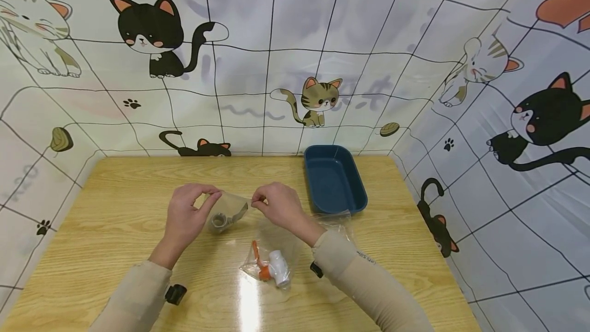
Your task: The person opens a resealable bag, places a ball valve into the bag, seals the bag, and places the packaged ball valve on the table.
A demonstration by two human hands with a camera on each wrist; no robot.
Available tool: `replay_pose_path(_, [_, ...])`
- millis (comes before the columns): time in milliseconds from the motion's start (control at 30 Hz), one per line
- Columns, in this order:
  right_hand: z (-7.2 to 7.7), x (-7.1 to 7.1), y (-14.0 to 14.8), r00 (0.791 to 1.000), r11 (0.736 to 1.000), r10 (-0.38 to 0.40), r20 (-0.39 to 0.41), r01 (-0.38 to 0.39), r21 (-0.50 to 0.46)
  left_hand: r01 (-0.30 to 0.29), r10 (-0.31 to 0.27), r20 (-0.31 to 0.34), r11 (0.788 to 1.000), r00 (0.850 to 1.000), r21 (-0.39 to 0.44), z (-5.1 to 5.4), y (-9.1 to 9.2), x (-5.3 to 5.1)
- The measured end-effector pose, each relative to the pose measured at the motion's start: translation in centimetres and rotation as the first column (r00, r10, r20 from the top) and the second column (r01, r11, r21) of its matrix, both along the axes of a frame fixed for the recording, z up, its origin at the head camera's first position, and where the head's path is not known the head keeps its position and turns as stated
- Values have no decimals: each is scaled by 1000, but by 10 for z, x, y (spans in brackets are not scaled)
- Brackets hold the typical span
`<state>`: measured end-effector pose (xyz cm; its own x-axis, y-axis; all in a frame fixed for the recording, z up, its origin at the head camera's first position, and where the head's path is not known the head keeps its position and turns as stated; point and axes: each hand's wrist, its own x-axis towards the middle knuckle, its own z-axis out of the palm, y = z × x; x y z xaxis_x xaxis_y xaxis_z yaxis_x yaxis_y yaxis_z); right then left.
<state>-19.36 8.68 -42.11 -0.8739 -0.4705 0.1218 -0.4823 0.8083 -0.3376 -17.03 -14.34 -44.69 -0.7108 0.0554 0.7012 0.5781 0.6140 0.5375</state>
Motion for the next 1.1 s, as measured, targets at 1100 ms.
replay_pose_path(1100, [0, -2, 4, 999, 999, 33, 17, -33, 23, -2, 2, -5, 1000, 1000, 9, 4, 0, 3])
